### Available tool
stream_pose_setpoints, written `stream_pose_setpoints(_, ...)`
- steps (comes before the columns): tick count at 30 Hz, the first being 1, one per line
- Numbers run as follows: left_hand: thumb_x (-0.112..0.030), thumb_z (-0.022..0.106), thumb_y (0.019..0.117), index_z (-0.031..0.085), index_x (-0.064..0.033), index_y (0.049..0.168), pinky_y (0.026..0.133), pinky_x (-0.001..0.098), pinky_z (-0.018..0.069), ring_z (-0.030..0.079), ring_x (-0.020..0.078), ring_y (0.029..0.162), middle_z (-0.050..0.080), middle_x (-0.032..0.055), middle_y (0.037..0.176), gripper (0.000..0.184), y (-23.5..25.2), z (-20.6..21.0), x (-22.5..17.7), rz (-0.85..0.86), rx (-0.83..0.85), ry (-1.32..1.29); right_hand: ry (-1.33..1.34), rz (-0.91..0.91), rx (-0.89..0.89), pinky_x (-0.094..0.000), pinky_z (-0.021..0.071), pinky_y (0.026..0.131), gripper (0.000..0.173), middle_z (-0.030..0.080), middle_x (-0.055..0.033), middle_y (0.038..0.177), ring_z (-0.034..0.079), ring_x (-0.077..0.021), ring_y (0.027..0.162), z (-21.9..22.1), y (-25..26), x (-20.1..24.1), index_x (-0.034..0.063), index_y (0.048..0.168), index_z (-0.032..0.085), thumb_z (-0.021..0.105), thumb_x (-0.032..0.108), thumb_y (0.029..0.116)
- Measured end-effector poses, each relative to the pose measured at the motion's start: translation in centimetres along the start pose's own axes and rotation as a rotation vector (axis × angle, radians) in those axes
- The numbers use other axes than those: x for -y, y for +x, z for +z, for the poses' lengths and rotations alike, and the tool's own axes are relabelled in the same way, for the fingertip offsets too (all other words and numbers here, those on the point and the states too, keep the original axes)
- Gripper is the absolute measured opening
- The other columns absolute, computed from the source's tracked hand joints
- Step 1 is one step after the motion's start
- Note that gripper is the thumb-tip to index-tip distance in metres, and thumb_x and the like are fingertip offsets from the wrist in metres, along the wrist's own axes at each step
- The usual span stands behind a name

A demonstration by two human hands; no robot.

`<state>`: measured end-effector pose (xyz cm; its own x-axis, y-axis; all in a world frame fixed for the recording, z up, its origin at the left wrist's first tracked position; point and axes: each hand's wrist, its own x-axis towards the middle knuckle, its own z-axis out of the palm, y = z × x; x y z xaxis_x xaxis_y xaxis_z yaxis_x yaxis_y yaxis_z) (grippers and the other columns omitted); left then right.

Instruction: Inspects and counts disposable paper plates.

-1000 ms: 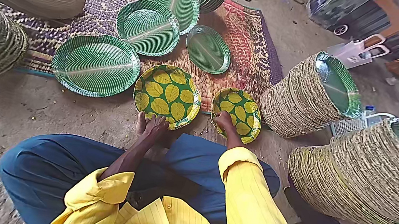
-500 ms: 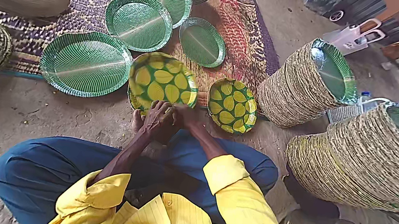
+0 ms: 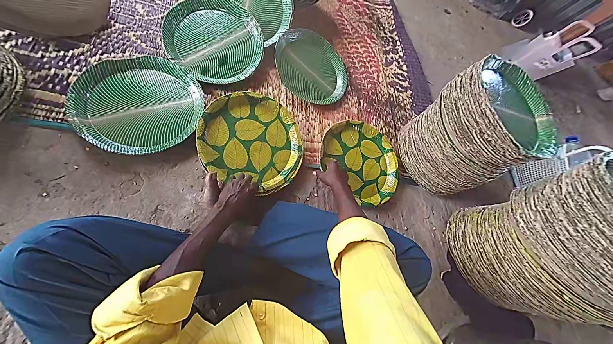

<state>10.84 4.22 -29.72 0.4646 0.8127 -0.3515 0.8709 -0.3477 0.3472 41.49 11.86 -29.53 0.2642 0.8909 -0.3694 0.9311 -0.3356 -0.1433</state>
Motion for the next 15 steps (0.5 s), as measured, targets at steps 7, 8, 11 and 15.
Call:
stream_pose_setpoints(7,-0.015,0.052,0.1050,0.066,-0.0003,0.127,0.108,0.0571,0.0432,0.057,0.0424,0.127,0.063,0.0241,0.129,0.030,0.0,0.1,-0.1,0.003,0.013,-0.005,0.109,-0.010,0.030,-0.0641,0.0495,0.097,0.037,0.070,-0.0255,0.118,0.066,-0.0432,0.115,-0.2,0.7,-0.9,0.0000,0.117,0.071,0.067,0.033,0.0995)
stream_pose_setpoints(8,-0.015,0.052,0.1051,0.065,-0.0004,0.127,0.108,0.0573,0.0428,0.056,0.0428,0.128,0.062,0.0243,0.130,0.030,0.0,0.2,-0.1,0.003,0.018,-0.001,0.111,-0.004,0.038,-0.0637,0.0495,0.097,0.037,0.070,-0.0250,0.118,0.066,-0.0426,0.115,-0.3,0.5,-0.8,0.0005,0.116,0.072,0.067,0.033,0.0997)
stream_pose_setpoints(11,-0.013,0.052,0.1044,0.065,-0.0011,0.129,0.109,0.0584,0.0420,0.055,0.0438,0.129,0.062,0.0249,0.132,0.030,0.0,0.2,0.0,0.010,0.017,0.010,0.127,0.033,0.055,-0.0604,0.0482,0.101,0.038,0.069,-0.0246,0.122,0.064,-0.0406,0.118,-1.2,-0.4,0.0,0.0000,0.119,0.071,0.064,0.033,0.1019)
stream_pose_setpoints(15,-0.013,0.053,0.1039,0.065,-0.0008,0.129,0.110,0.0580,0.0406,0.054,0.0436,0.130,0.061,0.0246,0.133,0.030,-0.2,0.0,-0.1,0.010,0.023,0.002,0.196,0.095,0.044,-0.0567,0.0466,0.106,0.038,0.068,-0.0217,0.129,0.062,-0.0369,0.124,-1.6,-1.0,0.4,0.0038,0.125,0.071,0.062,0.033,0.1022)
